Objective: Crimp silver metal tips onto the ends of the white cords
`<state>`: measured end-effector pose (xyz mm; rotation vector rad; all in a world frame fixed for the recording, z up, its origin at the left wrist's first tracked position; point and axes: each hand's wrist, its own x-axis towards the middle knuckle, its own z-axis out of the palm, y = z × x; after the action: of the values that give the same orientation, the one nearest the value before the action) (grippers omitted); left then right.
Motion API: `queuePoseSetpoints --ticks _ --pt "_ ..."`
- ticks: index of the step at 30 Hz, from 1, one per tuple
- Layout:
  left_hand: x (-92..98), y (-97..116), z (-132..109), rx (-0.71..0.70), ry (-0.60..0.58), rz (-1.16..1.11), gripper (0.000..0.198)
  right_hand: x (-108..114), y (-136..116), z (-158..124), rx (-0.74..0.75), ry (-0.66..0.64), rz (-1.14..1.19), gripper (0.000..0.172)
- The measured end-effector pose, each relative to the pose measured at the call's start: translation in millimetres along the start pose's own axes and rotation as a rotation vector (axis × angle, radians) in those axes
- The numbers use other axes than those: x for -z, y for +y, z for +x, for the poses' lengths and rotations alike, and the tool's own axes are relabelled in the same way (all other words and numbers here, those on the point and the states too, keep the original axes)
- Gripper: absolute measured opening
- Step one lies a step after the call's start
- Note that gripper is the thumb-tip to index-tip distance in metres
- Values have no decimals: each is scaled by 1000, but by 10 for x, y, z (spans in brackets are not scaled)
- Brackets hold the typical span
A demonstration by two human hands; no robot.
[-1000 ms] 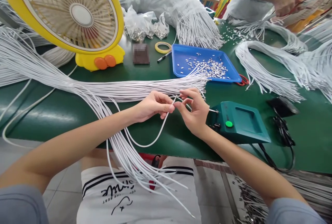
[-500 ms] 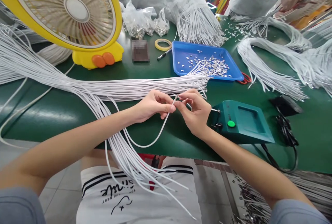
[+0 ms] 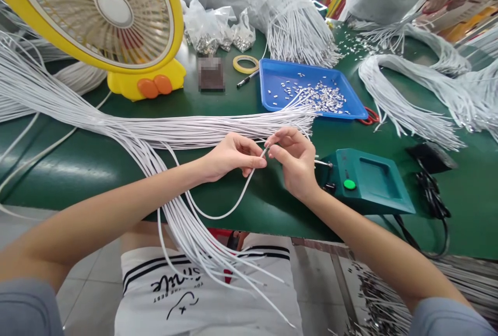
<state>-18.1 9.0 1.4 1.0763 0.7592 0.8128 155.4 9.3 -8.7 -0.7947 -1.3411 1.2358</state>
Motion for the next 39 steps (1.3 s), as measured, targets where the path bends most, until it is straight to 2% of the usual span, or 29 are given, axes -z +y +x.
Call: queuePoseSetpoints --ticks 5,10,17,23,31,39 --pt "-5 -14 8 -6 43 26 33 -17 -13 1 -32 46 2 25" --pt "-25 -7 5 -8 104 35 35 -18 -24 1 -79 29 13 24" --pt "-28 -11 -1 -11 92 45 35 -28 -35 -2 -79 -16 15 19" --pt "4 -31 6 -24 71 43 31 -10 -11 5 -34 40 11 13" --pt "0 -42 4 -32 65 65 33 -33 -41 0 -50 26 -27 23" --pt "17 -49 11 -61 68 19 31 -39 -75 12 -74 -22 -95 19"
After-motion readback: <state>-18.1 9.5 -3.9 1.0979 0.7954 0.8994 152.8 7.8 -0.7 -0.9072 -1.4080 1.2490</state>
